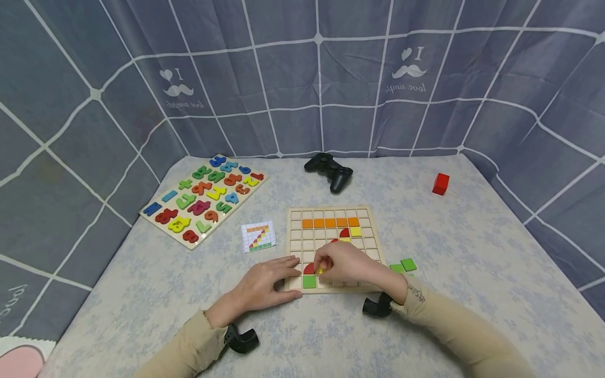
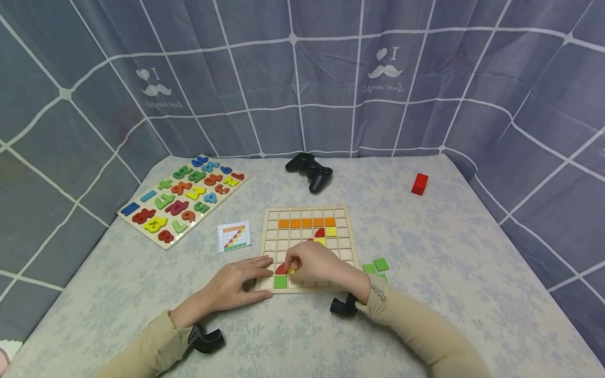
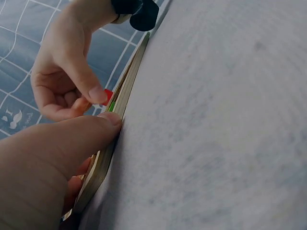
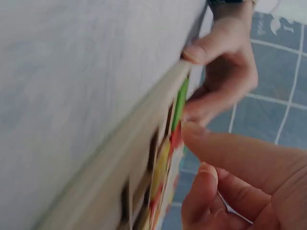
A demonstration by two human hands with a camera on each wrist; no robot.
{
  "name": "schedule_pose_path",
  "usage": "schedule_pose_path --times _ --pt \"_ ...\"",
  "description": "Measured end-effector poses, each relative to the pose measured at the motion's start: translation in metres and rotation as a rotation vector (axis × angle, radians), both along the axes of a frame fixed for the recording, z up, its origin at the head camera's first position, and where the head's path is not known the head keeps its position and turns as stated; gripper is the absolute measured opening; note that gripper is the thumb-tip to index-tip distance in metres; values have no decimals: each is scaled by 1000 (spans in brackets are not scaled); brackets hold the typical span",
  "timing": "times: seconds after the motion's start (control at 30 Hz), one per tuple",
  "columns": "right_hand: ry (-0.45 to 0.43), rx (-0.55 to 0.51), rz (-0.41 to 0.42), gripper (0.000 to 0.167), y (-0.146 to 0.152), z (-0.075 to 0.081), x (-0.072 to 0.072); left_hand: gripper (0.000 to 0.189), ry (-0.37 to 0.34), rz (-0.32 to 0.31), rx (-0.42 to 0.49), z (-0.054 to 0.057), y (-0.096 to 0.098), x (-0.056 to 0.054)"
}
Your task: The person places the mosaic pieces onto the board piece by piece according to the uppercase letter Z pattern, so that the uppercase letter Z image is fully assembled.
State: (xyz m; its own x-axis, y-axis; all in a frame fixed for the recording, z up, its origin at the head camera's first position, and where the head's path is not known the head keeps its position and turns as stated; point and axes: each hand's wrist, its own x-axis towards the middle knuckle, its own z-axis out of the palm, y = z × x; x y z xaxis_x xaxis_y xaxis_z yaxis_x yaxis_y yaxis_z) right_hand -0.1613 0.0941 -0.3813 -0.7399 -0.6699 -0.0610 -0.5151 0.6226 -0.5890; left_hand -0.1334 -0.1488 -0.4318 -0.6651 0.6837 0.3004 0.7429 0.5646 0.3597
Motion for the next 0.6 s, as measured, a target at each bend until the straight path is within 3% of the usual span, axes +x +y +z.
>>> schedule_pose_path --times 0.4,0.6 --pt "-183 -98 54 16 78 4 -17 45 -15 10 0 -1 -1 0" --pt "-219 -108 43 21 116 3 -23 44 -8 10 -1 -2 0 0"
